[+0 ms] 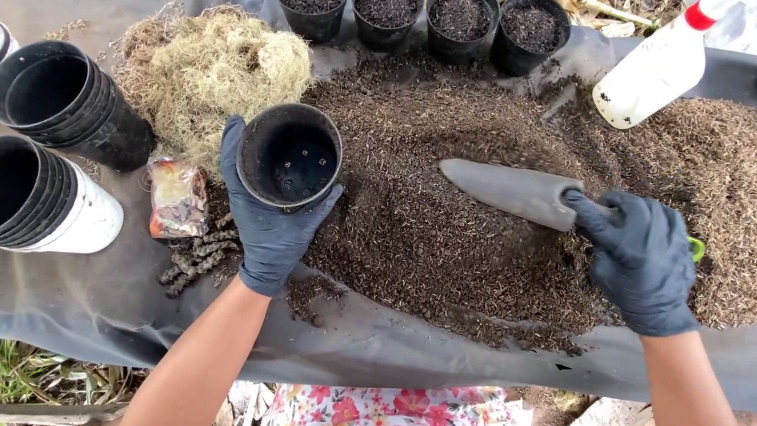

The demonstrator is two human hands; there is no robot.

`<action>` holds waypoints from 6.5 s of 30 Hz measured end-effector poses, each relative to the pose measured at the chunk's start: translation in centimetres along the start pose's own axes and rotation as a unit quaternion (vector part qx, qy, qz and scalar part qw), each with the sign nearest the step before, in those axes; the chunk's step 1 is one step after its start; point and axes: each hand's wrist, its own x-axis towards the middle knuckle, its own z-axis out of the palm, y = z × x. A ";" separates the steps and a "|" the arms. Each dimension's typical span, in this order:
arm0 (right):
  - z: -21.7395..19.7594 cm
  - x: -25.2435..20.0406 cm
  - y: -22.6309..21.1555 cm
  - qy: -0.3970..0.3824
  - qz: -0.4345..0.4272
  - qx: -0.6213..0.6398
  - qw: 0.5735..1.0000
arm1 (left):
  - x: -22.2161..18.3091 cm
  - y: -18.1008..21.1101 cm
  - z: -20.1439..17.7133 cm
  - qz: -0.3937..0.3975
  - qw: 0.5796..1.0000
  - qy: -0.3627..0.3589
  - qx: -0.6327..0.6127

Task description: Filling small plastic nursery pots with soil and dried moss using a hand trowel at an outdoor potting station.

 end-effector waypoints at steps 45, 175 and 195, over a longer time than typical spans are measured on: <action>-11.6 3.6 -1.1 -0.228 0.161 -0.044 0.959 | -0.1 1.0 0.6 0.010 0.993 -0.115 -0.011; -13.8 7.9 -2.2 0.173 -0.248 -0.193 0.934 | -0.4 2.4 2.3 0.010 0.980 -0.171 -0.104; -18.9 12.9 -3.8 0.223 -0.505 -0.669 0.498 | -0.9 1.4 2.4 -0.021 0.970 -0.192 -0.148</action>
